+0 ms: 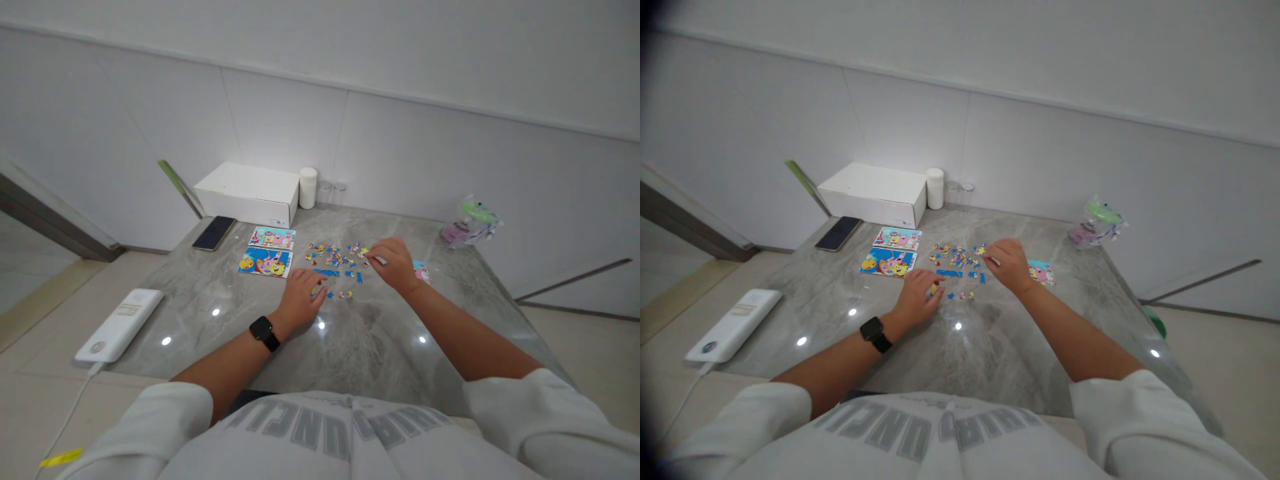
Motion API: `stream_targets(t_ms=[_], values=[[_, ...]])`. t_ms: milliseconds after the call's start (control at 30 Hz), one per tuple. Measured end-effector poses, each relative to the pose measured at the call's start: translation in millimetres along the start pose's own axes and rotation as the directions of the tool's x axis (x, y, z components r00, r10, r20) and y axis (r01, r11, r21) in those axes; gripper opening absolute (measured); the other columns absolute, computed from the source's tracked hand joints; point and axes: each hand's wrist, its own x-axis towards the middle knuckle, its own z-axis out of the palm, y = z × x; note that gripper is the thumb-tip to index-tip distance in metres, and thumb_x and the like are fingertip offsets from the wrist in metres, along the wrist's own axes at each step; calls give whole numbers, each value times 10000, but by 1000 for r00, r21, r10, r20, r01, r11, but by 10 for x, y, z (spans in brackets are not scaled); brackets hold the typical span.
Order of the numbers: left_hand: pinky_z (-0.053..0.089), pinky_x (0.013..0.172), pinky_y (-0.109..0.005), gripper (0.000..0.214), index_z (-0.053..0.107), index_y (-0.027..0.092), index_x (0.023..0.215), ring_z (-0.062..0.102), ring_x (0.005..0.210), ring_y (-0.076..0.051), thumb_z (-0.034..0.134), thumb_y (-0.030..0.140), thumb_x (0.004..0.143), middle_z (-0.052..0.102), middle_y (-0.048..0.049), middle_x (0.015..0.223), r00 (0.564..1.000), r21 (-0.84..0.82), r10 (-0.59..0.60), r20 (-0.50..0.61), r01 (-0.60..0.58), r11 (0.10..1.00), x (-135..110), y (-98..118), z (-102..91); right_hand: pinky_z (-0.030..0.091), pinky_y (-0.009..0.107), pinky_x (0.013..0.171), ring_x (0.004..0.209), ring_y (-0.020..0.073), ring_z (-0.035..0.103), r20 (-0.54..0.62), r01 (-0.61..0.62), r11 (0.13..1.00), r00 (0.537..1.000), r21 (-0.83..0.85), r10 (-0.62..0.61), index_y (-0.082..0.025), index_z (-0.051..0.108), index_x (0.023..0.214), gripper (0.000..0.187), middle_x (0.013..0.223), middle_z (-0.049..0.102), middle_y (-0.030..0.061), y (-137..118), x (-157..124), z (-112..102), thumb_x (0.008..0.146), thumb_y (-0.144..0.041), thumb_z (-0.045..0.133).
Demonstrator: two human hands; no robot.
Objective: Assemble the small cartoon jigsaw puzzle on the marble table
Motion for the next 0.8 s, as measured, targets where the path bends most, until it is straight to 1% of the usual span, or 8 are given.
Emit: stream_targets(t_ms=[100, 167, 267, 367, 467, 567, 667, 800], values=[[488, 875, -368, 268, 698, 199, 941, 623, 896, -207, 576, 426, 1016, 705, -45, 919, 977, -343, -212, -22, 192, 919, 273, 216, -148, 470, 477, 975, 903, 242, 695, 10, 40, 998, 999, 47, -41, -316, 746, 801, 192, 900, 789, 32, -413, -86, -94, 972, -383, 689], [473, 806, -323, 344, 675, 202, 902, 603, 846, -185, 573, 515, 1002, 682, -23, 878, 956, -523, -281, 78, 279, 805, 410, 366, -216, 470, 480, 979, 890, 232, 699, 30, 69, 995, 997, 68, -72, -328, 750, 810, 191, 886, 789, 17, -626, -128, -132, 983, -377, 685], [446, 734, -296, 424, 642, 199, 847, 563, 764, -162, 633, 615, 928, 629, 7, 790, 926, -645, -291, 240, 377, 665, 491, 535, -245, 469, 474, 965, 863, 215, 702, 29, 116, 992, 993, 51, -118, -336, 748, 802, 215, 876, 792, -2, -837, -154, -163, 1000, -351, 667], [457, 743, -293, 407, 625, 194, 817, 563, 752, -152, 686, 591, 884, 620, 15, 772, 916, -689, -256, 308, 400, 604, 471, 603, -228, 471, 453, 910, 840, 203, 701, 14, 175, 984, 984, 32, -175, -331, 736, 778, 235, 856, 790, -12, -935, -149, -171, 1002, -311, 666], [456, 723, -290, 388, 614, 193, 794, 552, 727, -142, 716, 560, 865, 614, 20, 759, 918, -698, -267, 292, 395, 597, 443, 590, -236, 474, 449, 909, 860, 206, 708, 26, 185, 982, 982, 42, -186, -338, 750, 841, 188, 899, 800, -9, -963, -154, -148, 1000, -286, 664], [453, 708, -286, 400, 614, 199, 799, 548, 720, -144, 716, 581, 859, 608, 19, 745, 901, -690, -324, 287, 429, 583, 440, 550, -289, 496, 464, 945, 933, 236, 722, -19, 99, 994, 995, 38, -99, -327, 762, 998, 103, 983, 809, 30, -969, -190, -95, 995, -299, 663], [471, 730, -290, 390, 627, 199, 791, 574, 741, -153, 720, 573, 856, 629, 9, 752, 883, -681, -365, 295, 462, 568, 450, 530, -336, 521, 475, 962, 995, 267, 720, -95, -13, 996, 995, 84, 21, -292, 728, 1163, 203, 1053, 797, 71, -993, -229, -24, 970, -336, 682], [492, 747, -301, 324, 683, 194, 804, 603, 753, -158, 727, 509, 871, 669, 2, 766, 876, -696, -387, 288, 469, 544, 470, 555, -322, 541, 419, 886, 930, 242, 709, -28, -180, 944, 980, 277, 195, -269, 702, 1160, 230, 1036, 769, 61, -1057, -222, 75, 947, -352, 681]])
